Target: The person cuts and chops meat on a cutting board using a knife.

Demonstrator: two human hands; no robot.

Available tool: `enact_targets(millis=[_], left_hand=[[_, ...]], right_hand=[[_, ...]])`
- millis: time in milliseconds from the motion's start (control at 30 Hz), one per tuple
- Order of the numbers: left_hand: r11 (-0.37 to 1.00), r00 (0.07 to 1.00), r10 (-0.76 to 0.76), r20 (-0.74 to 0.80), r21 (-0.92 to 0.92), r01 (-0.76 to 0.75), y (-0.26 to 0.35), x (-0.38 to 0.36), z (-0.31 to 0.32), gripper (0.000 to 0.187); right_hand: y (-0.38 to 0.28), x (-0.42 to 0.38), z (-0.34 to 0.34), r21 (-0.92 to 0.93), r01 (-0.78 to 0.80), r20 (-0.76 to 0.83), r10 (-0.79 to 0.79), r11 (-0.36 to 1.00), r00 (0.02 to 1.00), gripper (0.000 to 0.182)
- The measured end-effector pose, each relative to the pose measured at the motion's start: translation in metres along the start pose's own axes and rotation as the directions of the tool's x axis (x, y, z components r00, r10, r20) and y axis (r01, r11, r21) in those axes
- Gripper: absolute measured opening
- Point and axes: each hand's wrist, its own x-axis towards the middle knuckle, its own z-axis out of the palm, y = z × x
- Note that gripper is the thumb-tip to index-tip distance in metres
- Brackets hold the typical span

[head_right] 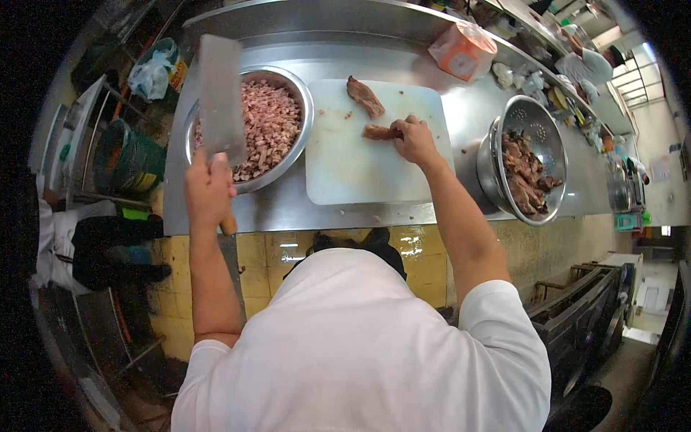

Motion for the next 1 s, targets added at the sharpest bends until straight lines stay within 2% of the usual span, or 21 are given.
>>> enact_targets(millis=[33,67,133,167,200,267,333,400,467,533,600,667,700,767,800,867,1000], left_hand=[[0.997,0.996,0.016,0.091,-0.083,-0.008,0.005,-0.002,0.011,0.017],[0.997,0.995,0.024,0.102,-0.082,-0.016,0.010,-0.005,0.021,0.017],[0.999,0.941,-0.015,0.338,-0.023,0.024,0.014,-0.013,0.041,0.018],[0.999,0.944,-0.020,0.330,-0.022,0.029,0.004,-0.017,0.053,0.018],[0.996,0.921,0.061,0.385,0.043,-0.084,-0.014,-0.018,0.067,0.018],[0.977,0.903,0.109,0.415,0.121,-0.173,-0.030,-0.027,0.082,0.017],[0.949,0.868,0.168,0.467,0.160,-0.270,-0.030,-0.039,0.093,0.021],[0.943,0.869,0.172,0.464,0.176,-0.281,-0.051,-0.047,0.105,0.021],[0.935,0.861,0.184,0.474,0.186,-0.302,-0.054,-0.050,0.111,0.021],[0.958,0.856,0.058,0.513,0.214,-0.193,-0.052,-0.056,0.113,0.022],[0.953,0.869,0.038,0.493,0.243,-0.180,-0.052,-0.060,0.113,0.023],[0.972,0.873,-0.004,0.488,0.206,-0.110,-0.055,-0.062,0.116,0.024],[0.973,0.883,-0.004,0.469,0.206,-0.105,-0.053,-0.064,0.117,0.024],[0.968,0.872,-0.013,0.489,0.226,-0.113,-0.050,-0.070,0.115,0.024],[0.968,0.879,-0.012,0.477,0.226,-0.109,-0.053,-0.071,0.114,0.024],[0.926,0.882,0.058,0.467,0.306,-0.223,-0.061,-0.072,0.115,0.024],[0.944,0.893,0.047,0.447,0.272,-0.185,-0.059,-0.079,0.110,0.023]], right_hand=[[0.003,-0.004,-0.003,0.132,-0.056,0.045,0.051,0.990,0.998,0.029],[0.004,-0.013,-0.005,0.132,-0.067,0.038,0.062,0.989,0.997,0.029],[0.000,-0.036,-0.007,0.001,-0.306,0.093,0.305,0.952,0.948,0.025],[-0.006,-0.047,-0.006,0.004,-0.413,0.080,0.412,0.911,0.908,0.030],[-0.009,-0.055,-0.008,0.006,-0.395,0.090,0.393,0.918,0.915,0.030],[-0.020,-0.062,-0.019,0.093,-0.477,0.281,0.436,0.874,0.855,0.040],[-0.047,-0.053,-0.040,-0.088,-0.428,0.262,0.436,0.899,0.861,0.048],[-0.047,-0.035,-0.035,0.064,-0.286,0.077,0.281,0.956,0.957,0.032],[-0.093,-0.009,-0.050,0.286,0.043,-0.136,-0.004,0.957,0.991,0.018],[-0.138,0.018,-0.041,0.425,0.344,-0.168,-0.300,0.837,0.939,0.008],[-0.193,0.035,-0.033,0.364,0.505,-0.106,-0.504,0.783,0.857,0.015],[-0.221,0.059,-0.003,0.363,0.622,-0.035,-0.657,0.694,0.753,0.018],[-0.230,0.069,0.007,0.361,0.638,-0.037,-0.673,0.680,0.739,0.018],[-0.243,0.081,0.024,0.172,0.721,0.057,-0.738,0.671,0.673,0.021],[-0.246,0.083,0.029,0.170,0.730,0.056,-0.747,0.661,0.663,0.021],[-0.246,0.086,0.038,0.134,0.761,-0.009,-0.767,0.634,0.641,0.020],[-0.237,0.081,0.042,0.162,0.725,-0.019,-0.732,0.669,0.681,0.018]])
